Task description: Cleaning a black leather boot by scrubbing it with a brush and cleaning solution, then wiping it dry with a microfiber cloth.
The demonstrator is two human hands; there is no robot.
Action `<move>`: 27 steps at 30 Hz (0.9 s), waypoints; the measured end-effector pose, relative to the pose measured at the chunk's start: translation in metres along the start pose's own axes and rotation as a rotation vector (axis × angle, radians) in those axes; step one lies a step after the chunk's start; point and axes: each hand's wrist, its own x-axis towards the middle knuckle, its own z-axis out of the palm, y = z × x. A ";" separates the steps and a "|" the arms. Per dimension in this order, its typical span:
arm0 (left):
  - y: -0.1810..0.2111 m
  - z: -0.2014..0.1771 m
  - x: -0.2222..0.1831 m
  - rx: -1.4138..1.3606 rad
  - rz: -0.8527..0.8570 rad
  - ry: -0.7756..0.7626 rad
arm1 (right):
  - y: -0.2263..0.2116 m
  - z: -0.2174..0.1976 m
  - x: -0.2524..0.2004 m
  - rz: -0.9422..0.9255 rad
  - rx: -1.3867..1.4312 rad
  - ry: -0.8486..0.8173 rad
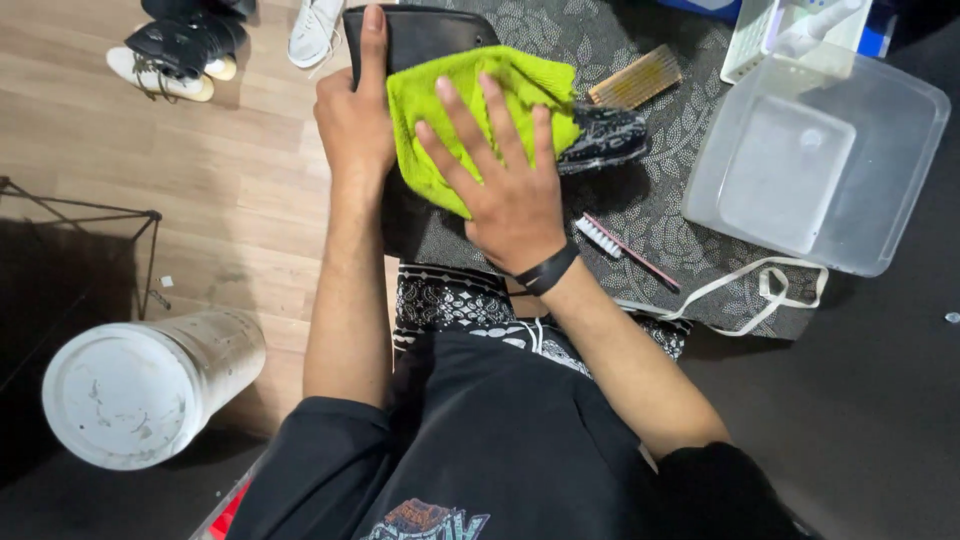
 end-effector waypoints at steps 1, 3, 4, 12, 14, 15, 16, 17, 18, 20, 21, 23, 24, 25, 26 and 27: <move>0.004 -0.002 -0.002 -0.005 0.002 -0.020 | -0.001 0.000 -0.001 -0.006 -0.125 0.064; 0.004 0.000 -0.001 -0.012 0.000 -0.050 | 0.002 -0.001 -0.010 -0.006 -0.255 0.120; 0.000 0.002 0.001 -0.018 0.054 -0.033 | 0.005 -0.003 -0.018 0.009 -0.253 0.093; -0.026 0.008 0.007 0.000 0.151 -0.017 | 0.012 0.006 -0.063 0.186 -0.191 0.041; -0.029 0.009 0.007 -0.024 0.162 -0.008 | 0.019 0.012 -0.073 0.344 -0.123 0.053; -0.030 0.009 0.007 -0.027 0.159 -0.003 | 0.022 0.007 -0.072 0.338 -0.122 0.053; -0.030 0.009 0.007 -0.024 0.164 -0.003 | 0.025 0.002 -0.072 0.393 0.000 0.109; -0.031 0.009 0.007 -0.022 0.170 -0.003 | 0.028 -0.003 -0.072 0.446 0.123 0.166; -0.032 0.008 0.007 -0.022 0.174 -0.008 | 0.035 -0.005 -0.066 0.450 0.119 0.169; -0.031 0.009 0.007 -0.013 0.214 -0.001 | 0.054 -0.008 -0.055 0.563 0.298 0.269; -0.033 0.011 0.008 -0.019 0.224 -0.006 | 0.067 -0.004 -0.052 0.566 0.290 0.278; -0.039 0.012 0.009 -0.008 0.238 0.008 | 0.091 0.003 -0.046 0.690 0.479 0.313; -0.038 0.011 0.006 -0.009 0.244 0.003 | 0.096 0.001 -0.045 0.694 0.475 0.318; -0.036 0.011 0.004 -0.020 0.233 0.002 | 0.102 -0.001 -0.043 0.732 0.565 0.243; -0.031 0.010 0.005 -0.035 0.226 0.006 | 0.111 -0.004 -0.038 0.762 0.656 0.172; -0.031 0.010 0.005 -0.040 0.237 0.004 | 0.102 -0.007 -0.037 0.762 0.651 0.183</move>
